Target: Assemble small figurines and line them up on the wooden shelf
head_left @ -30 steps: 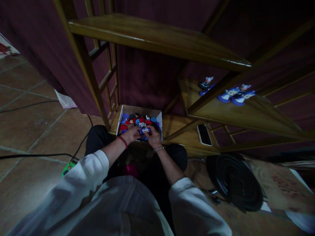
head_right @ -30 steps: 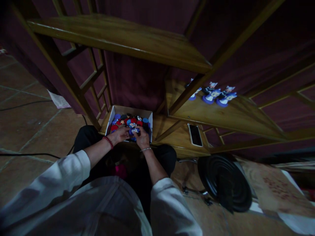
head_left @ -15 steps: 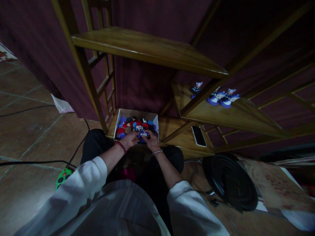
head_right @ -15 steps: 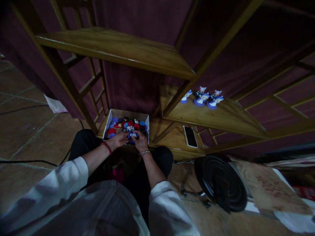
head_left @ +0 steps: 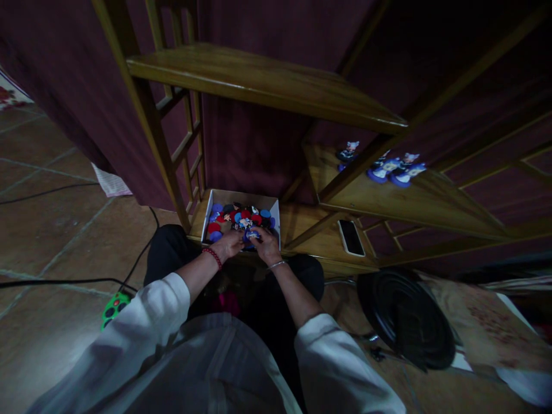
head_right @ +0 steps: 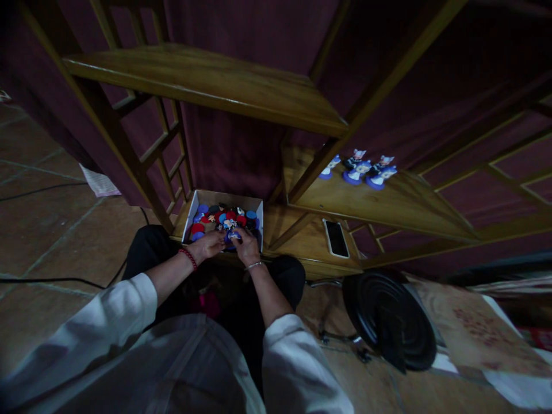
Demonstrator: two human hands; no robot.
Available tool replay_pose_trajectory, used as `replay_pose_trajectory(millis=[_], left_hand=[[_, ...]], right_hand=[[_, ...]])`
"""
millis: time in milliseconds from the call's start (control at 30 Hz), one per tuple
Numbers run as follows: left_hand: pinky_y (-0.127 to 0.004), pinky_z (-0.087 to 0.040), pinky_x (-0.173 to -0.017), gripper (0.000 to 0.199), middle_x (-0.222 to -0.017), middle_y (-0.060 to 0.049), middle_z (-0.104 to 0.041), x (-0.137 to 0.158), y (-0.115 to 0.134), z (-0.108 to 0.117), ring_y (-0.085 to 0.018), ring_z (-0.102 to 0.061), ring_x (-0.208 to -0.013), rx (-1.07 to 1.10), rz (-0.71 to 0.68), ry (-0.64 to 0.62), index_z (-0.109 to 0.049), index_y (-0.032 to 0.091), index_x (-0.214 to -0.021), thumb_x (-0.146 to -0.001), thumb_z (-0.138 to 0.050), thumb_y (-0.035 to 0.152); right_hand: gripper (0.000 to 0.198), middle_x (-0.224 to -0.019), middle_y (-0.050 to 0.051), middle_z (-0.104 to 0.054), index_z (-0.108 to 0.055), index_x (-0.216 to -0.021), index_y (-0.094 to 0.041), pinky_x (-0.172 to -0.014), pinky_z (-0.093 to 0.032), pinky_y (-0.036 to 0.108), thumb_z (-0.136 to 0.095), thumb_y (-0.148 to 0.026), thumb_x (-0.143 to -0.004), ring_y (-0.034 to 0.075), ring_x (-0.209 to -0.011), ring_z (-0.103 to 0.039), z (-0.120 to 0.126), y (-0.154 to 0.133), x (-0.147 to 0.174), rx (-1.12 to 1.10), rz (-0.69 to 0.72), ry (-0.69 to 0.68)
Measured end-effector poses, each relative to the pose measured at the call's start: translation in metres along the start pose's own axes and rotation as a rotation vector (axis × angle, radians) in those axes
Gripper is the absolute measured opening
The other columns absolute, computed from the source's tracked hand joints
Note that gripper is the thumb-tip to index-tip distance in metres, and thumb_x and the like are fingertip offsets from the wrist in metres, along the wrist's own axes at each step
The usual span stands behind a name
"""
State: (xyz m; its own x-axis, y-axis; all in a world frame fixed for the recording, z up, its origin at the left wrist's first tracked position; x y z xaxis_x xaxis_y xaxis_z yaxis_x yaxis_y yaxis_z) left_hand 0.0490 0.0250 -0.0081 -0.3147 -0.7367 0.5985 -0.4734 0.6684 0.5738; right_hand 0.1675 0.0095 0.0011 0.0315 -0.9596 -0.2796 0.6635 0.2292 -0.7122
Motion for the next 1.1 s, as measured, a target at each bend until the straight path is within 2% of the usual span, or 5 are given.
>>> replay_pose_trajectory(millis=[167, 533, 833, 1100], left_hand=[[-0.026, -0.05, -0.069, 0.021, -0.055, 0.001, -0.054, -0.005, -0.002, 0.004, -0.009, -0.052, -0.052, 0.039, -0.016, -0.017, -0.053, 0.012, -0.065, -0.07, -0.048, -0.007], [-0.032, -0.051, -0.073, 0.019, -0.061, -0.003, -0.059, -0.01, -0.002, 0.008, -0.011, -0.056, -0.057, 0.065, -0.005, -0.01, -0.055, 0.011, -0.069, -0.077, -0.044, -0.003], [-0.029, -0.051, -0.067, 0.022, -0.061, -0.003, -0.06, -0.011, -0.003, 0.008, -0.012, -0.057, -0.056, 0.099, 0.024, -0.012, -0.056, 0.011, -0.069, -0.07, -0.044, -0.008], [-0.033, -0.051, -0.075, 0.029, -0.064, -0.002, -0.059, -0.007, -0.002, 0.008, -0.012, -0.058, -0.058, 0.107, 0.026, 0.031, -0.053, 0.012, -0.069, -0.068, -0.036, -0.012]], right_hand=[[0.022, -0.096, 0.007, -0.063, -0.062, -0.098, -0.019, -0.08, -0.048, 0.031, -0.055, -0.017, -0.077, 0.019, -0.087, -0.06, 0.001, -0.005, -0.001, 0.081, 0.054, -0.037], [0.023, -0.098, 0.006, -0.063, -0.062, -0.1, -0.021, -0.081, -0.047, 0.03, -0.057, -0.018, -0.078, 0.019, -0.089, -0.059, -0.003, -0.009, -0.005, 0.221, -0.005, -0.116], [0.025, -0.102, 0.008, -0.061, -0.06, -0.107, -0.019, -0.08, -0.046, 0.028, -0.052, -0.019, -0.083, 0.018, -0.091, -0.058, -0.002, -0.018, -0.008, 0.372, 0.018, -0.204], [0.026, -0.107, 0.008, -0.06, -0.057, -0.11, -0.018, -0.084, -0.044, 0.024, -0.047, -0.019, -0.087, 0.016, -0.098, -0.056, -0.001, -0.028, -0.012, 0.47, 0.139, -0.381]])
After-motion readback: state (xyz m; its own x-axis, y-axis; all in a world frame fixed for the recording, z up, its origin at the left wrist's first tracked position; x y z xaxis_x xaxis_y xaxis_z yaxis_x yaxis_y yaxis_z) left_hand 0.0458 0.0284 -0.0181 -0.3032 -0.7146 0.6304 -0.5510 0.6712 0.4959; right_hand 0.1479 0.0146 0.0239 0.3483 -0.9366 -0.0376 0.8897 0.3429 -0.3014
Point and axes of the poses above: each hand's wrist, its own x-axis away from the middle knuckle, its own z-axis out of the back of the hand, y = z × x, the point moved 4 cm from there along -x, towards the middle knuckle
